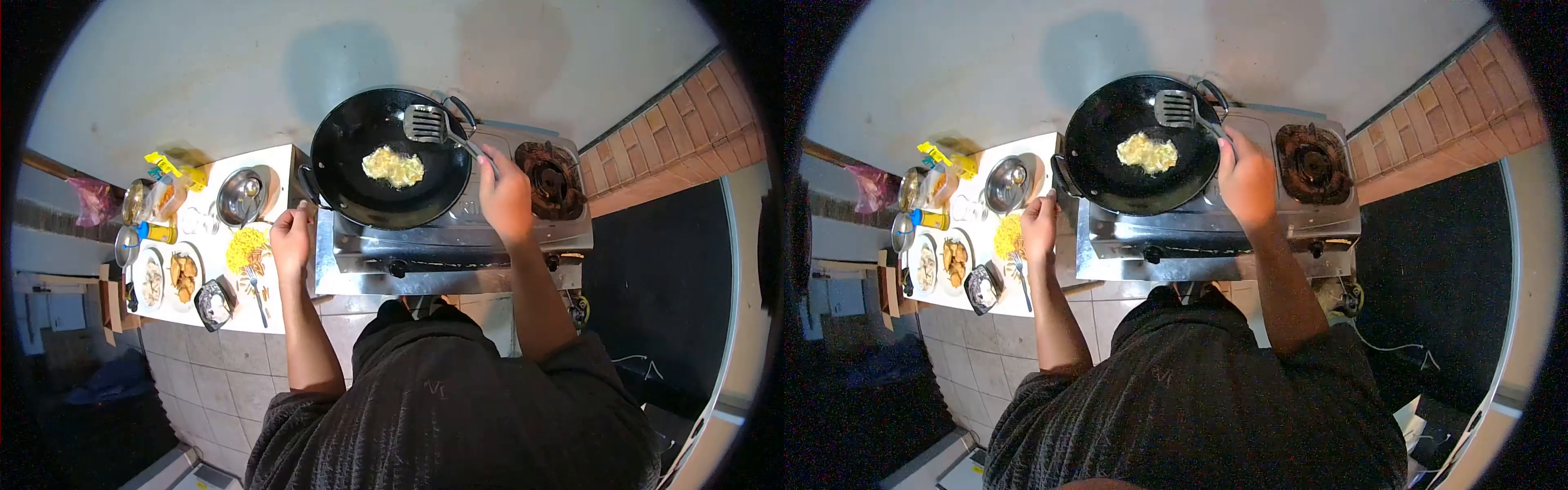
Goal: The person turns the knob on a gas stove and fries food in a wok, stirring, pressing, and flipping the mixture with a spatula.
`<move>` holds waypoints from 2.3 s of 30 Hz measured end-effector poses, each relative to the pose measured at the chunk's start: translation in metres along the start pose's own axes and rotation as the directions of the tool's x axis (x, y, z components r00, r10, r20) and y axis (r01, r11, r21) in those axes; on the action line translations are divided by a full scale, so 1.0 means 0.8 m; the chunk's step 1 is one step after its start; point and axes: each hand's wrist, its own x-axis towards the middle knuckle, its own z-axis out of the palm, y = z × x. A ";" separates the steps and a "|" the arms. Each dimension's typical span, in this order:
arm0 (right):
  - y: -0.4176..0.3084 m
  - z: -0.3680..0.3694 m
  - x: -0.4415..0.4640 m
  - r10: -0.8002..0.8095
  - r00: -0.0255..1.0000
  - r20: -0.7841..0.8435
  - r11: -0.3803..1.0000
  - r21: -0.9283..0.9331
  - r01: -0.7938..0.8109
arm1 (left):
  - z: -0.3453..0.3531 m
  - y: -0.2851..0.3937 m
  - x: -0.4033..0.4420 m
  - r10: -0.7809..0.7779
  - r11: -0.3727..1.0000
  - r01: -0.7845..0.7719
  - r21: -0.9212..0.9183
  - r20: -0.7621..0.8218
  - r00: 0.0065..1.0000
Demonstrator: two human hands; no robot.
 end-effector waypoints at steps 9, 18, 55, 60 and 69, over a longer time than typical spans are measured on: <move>-0.003 0.050 0.018 0.034 0.998 0.055 0.997 -0.078 -0.029 | -0.011 -0.009 0.040 0.024 0.999 -0.022 -0.043 0.037 0.999; -0.011 0.048 0.014 0.086 0.995 0.060 0.996 -0.002 -0.086 | -0.016 -0.020 0.055 0.072 0.992 -0.067 -0.106 0.050 0.996; -0.006 0.061 -0.001 0.032 0.999 0.023 0.997 -0.076 -0.031 | -0.021 -0.023 0.053 0.041 0.996 -0.031 -0.089 0.108 0.993; -0.010 0.060 -0.002 0.100 0.995 0.012 0.988 0.113 -0.101 | -0.021 -0.016 0.050 0.021 0.993 -0.010 -0.117 0.098 0.995; -0.005 0.064 -0.006 0.104 0.995 0.015 0.989 0.102 -0.105 | -0.021 -0.020 0.057 0.046 0.994 -0.036 -0.099 0.106 0.993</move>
